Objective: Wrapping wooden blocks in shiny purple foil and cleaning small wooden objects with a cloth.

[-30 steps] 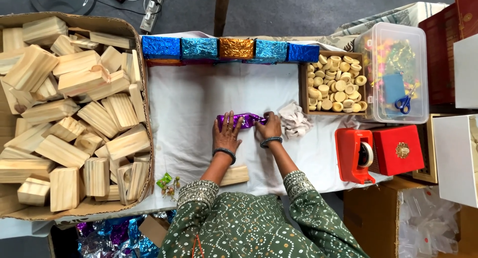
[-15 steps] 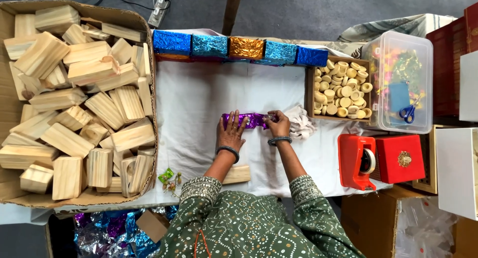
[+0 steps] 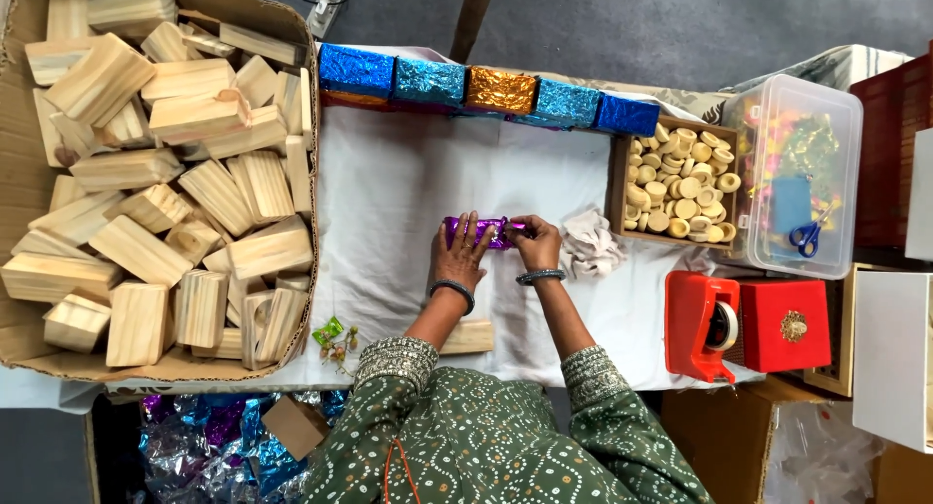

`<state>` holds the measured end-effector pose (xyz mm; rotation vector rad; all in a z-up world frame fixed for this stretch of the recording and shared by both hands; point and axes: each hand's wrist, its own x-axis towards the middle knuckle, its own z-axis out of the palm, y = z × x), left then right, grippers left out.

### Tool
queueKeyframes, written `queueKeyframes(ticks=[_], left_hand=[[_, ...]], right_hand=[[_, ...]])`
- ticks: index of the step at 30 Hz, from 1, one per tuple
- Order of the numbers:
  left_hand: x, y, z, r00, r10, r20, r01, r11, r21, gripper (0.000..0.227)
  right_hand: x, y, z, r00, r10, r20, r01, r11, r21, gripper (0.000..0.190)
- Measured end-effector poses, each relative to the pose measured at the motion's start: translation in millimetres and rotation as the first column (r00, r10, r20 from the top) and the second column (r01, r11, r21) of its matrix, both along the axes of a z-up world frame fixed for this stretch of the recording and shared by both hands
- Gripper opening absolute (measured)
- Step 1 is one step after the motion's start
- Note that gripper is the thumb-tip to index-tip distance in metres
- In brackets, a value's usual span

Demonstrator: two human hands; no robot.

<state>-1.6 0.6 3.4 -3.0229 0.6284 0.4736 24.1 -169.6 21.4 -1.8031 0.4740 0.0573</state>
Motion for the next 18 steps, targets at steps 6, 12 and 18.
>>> queueKeyframes(ticks=[6,12,18], left_hand=[[-0.8,0.6,-1.4,1.000,0.000,0.024,0.000,1.000,-0.010,0.111],[0.0,-2.4,-6.2,1.000,-0.005,0.010,0.004,0.998,0.061,0.100],[0.4,-1.5,-8.3,0.999,-0.032,-0.007,0.033,0.993,0.111,0.089]], right_hand=[[-8.8,18.5,0.1,0.999,-0.038,0.039,0.038,0.999,-0.016,0.022],[-12.1,29.2,13.7,1.000,-0.017,-0.018,0.021,0.956,0.292,0.026],[-20.9,12.2,-10.1,0.997,-0.005,0.072,-0.017,0.956,0.293,0.026]])
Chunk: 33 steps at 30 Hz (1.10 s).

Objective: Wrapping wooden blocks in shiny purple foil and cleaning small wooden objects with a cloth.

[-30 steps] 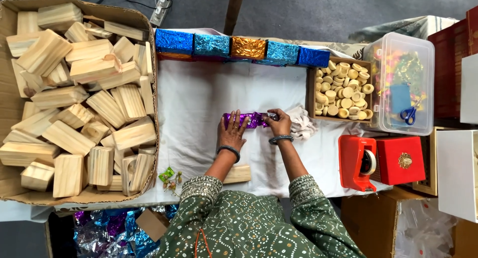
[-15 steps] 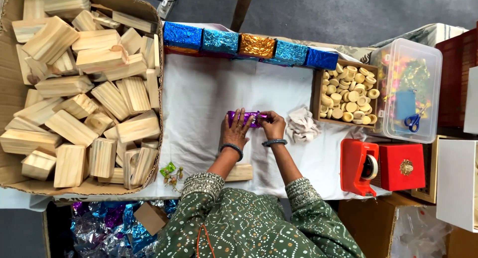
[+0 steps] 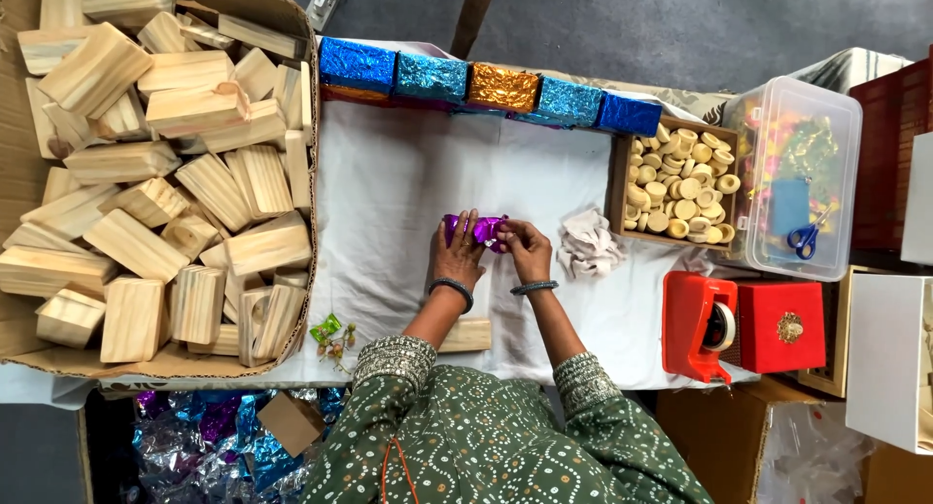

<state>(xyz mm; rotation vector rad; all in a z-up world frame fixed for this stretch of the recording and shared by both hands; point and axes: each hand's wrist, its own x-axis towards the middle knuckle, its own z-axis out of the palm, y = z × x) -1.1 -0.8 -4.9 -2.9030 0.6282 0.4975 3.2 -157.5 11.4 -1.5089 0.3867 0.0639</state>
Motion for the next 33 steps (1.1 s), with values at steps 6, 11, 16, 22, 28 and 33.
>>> queueKeyframes(ticks=[6,11,16,22,28,33], left_hand=[[-1.1,0.6,3.0,1.000,0.029,0.010,-0.028,0.997,-0.074,0.106],[-1.0,1.5,6.1,0.999,0.032,0.006,-0.031,0.992,-0.119,0.110],[-0.3,2.1,10.9,1.000,0.017,-0.015,-0.019,0.994,-0.104,0.108],[-0.5,3.6,12.8,1.000,-0.002,-0.012,0.001,0.997,-0.081,0.107],[0.3,3.0,14.4,1.000,0.014,-0.024,-0.015,0.998,-0.067,0.107],[1.0,3.2,13.3,1.000,0.011,-0.023,-0.013,0.998,-0.063,0.108]], right_hand=[[0.4,-6.0,-3.6,0.996,-0.076,0.056,0.078,0.997,-0.030,0.026],[-8.1,-42.3,-23.9,0.990,-0.099,0.104,0.112,0.985,-0.128,0.037],[-35.6,-92.4,-88.5,0.994,-0.100,0.054,0.109,0.968,-0.228,0.044],[-46.7,-69.4,-31.1,0.993,-0.102,-0.063,0.100,0.994,-0.034,0.055],[-37.6,-56.5,-36.7,0.959,-0.278,-0.060,0.279,0.960,-0.002,0.024],[-20.3,-58.1,-58.0,0.936,-0.341,0.089,0.349,0.931,-0.105,0.018]])
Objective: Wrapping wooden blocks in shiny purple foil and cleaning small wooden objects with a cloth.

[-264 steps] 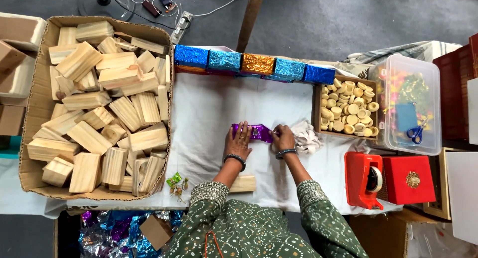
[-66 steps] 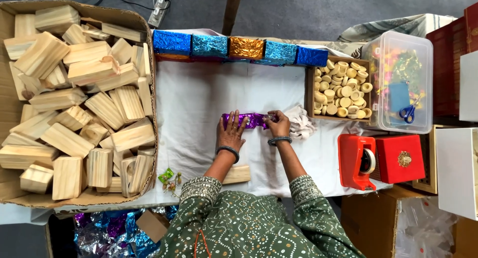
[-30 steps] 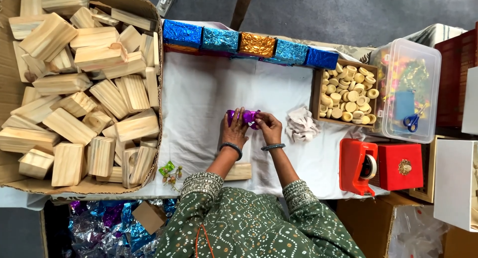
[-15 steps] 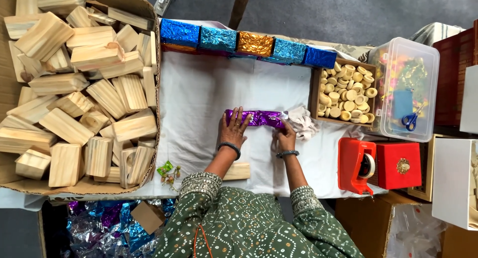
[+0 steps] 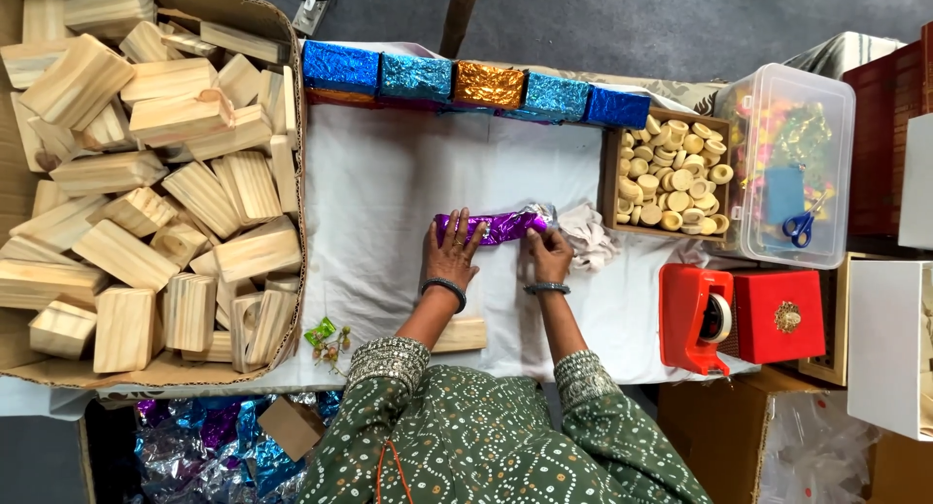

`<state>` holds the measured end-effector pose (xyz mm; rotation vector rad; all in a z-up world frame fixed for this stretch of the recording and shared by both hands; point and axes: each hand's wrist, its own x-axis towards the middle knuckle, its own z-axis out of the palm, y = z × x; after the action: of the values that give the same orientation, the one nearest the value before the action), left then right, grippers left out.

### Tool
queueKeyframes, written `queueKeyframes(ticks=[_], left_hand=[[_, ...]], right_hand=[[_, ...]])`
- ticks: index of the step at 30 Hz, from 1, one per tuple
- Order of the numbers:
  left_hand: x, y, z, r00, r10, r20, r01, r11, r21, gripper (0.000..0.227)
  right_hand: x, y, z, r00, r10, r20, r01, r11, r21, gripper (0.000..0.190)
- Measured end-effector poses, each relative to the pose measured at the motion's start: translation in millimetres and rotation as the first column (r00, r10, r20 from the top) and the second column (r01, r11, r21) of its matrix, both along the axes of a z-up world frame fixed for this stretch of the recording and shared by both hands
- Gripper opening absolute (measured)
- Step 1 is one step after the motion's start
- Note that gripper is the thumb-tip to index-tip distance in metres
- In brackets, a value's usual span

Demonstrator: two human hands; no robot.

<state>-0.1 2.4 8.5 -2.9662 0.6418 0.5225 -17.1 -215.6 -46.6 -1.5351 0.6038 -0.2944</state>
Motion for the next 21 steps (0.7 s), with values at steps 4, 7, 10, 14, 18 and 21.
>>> queueKeyframes(ticks=[4,7,10,14,18,21], left_hand=[[-0.9,-0.4,-2.0,1.000,0.003,0.007,-0.003,1.000,-0.005,0.109],[-1.2,0.0,-5.4,1.000,0.013,0.022,-0.013,1.000,-0.021,0.109],[-1.3,-0.1,-3.9,1.000,0.013,0.023,-0.012,0.999,-0.029,0.109],[-1.0,-0.2,-1.7,1.000,0.004,0.020,-0.004,1.000,-0.018,0.109],[-1.5,1.1,3.3,1.000,0.001,0.008,-0.001,1.000,-0.006,0.108],[-1.1,-0.5,1.9,1.000,0.000,-0.001,0.000,1.000,0.005,0.106]], right_hand=[[14.7,4.3,-10.3,1.000,-0.023,-0.020,0.021,0.996,-0.087,0.020],[22.3,19.6,13.3,0.994,-0.091,-0.069,0.058,0.924,-0.379,0.033],[28.7,31.3,33.4,0.970,-0.208,-0.123,0.093,0.791,-0.605,0.067],[34.9,30.0,32.0,0.949,-0.246,-0.196,0.026,0.684,-0.729,0.099],[39.4,26.9,35.8,0.919,-0.203,-0.337,-0.132,0.648,-0.751,0.079],[35.4,23.1,26.7,0.900,-0.150,-0.409,-0.183,0.721,-0.668,0.040]])
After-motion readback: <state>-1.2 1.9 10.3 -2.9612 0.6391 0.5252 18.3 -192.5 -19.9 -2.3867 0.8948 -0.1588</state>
